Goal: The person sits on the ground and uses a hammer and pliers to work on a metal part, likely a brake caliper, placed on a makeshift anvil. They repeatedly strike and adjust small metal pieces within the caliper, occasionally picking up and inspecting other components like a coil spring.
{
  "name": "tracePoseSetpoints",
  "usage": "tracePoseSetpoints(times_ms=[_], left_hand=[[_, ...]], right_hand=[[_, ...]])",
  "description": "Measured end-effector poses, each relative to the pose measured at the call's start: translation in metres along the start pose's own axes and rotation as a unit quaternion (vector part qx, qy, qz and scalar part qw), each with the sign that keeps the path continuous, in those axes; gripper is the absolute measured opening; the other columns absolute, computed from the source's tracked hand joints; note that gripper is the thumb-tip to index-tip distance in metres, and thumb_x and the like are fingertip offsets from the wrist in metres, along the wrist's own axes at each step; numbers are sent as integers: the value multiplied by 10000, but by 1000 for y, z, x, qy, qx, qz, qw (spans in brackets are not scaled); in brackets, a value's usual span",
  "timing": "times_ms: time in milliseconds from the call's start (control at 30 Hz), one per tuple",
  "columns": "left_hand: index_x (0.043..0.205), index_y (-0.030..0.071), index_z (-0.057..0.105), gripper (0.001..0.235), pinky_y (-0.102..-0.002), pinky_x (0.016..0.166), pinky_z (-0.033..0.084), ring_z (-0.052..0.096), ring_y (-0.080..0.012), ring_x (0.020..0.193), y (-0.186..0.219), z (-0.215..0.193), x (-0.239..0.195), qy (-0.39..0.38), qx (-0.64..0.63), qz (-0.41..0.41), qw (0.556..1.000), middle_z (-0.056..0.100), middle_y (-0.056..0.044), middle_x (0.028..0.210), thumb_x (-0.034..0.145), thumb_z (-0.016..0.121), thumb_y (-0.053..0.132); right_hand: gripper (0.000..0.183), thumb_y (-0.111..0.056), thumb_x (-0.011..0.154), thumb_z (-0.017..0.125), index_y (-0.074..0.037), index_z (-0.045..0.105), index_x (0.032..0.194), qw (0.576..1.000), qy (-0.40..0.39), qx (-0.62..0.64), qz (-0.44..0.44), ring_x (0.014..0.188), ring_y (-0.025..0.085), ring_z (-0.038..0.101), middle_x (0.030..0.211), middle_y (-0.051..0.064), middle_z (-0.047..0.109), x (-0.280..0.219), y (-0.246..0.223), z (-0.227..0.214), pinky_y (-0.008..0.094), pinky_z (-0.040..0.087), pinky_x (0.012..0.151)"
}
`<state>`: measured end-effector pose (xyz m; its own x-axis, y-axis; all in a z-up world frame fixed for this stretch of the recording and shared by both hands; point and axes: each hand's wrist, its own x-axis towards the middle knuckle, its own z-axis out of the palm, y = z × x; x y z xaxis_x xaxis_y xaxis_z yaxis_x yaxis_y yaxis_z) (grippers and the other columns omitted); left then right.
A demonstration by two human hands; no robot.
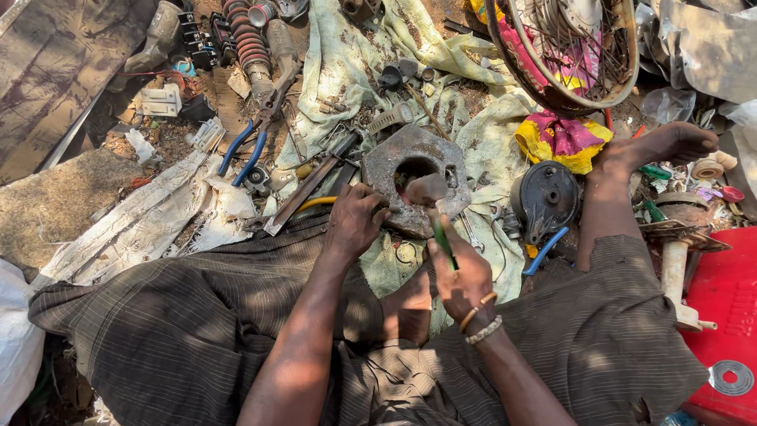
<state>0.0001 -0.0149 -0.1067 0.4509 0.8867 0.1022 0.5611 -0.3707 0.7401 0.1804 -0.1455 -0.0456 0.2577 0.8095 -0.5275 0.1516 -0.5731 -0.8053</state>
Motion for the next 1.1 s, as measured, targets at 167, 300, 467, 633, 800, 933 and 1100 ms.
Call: tracePoseSetpoints(times_ms=[167,300,467,633,800,933,1100], left_hand=[[1020,57,776,233,-438,881,496,578,-304,1005,3,-4,1,20,33,36,999,667,-115,1018,837,809,197],[1028,98,792,218,-438,867,493,568,-308,978,3,-4,-3,19,10,47,999,657,-108,986,826,803,179],[1012,113,797,170,-442,877,488,567,-302,988,0,-2,-3,43,57,76,995,646,-106,982,875,778,212],[1001,127,815,155,-428,872,491,556,-273,975,-2,2,3,15,61,45,997,638,-91,970,925,743,242],[1008,122,822,176,-432,869,492,556,-267,1006,-12,11,-2,44,20,44,998,655,-82,1013,872,769,221],[1006,116,820,178,-428,851,486,559,-265,989,-11,10,-1,31,37,41,998,653,-81,1016,866,785,221],[972,131,819,187,-417,889,487,565,-256,969,-7,6,7,16,36,21,999,648,-70,974,843,806,265]], right_hand=[[440,-235,1020,677,-110,655,1442,958,148,-229,-95,833,322,745,1067,171,807,-15,-14,7,403,611,738],[427,-220,1011,665,-20,640,1388,883,211,-246,-339,968,236,762,1122,179,758,-37,-18,-1,338,596,821],[250,-222,997,664,-84,704,1201,871,183,-278,-361,1022,267,748,1228,202,739,-16,-9,12,323,604,811],[452,-250,1016,664,-124,633,1450,960,146,-223,-89,762,320,771,985,173,830,-12,-18,10,367,621,660],[319,-216,1145,620,-19,590,1395,818,279,-262,-429,920,232,762,1110,186,740,-32,-5,-5,332,624,811],[255,-128,1030,629,-118,738,1261,927,190,-203,-253,670,230,733,942,199,769,-4,9,10,326,603,546],[410,-110,937,684,-43,657,1341,958,180,-53,-217,761,184,723,1085,148,746,2,-3,-4,286,657,616]])
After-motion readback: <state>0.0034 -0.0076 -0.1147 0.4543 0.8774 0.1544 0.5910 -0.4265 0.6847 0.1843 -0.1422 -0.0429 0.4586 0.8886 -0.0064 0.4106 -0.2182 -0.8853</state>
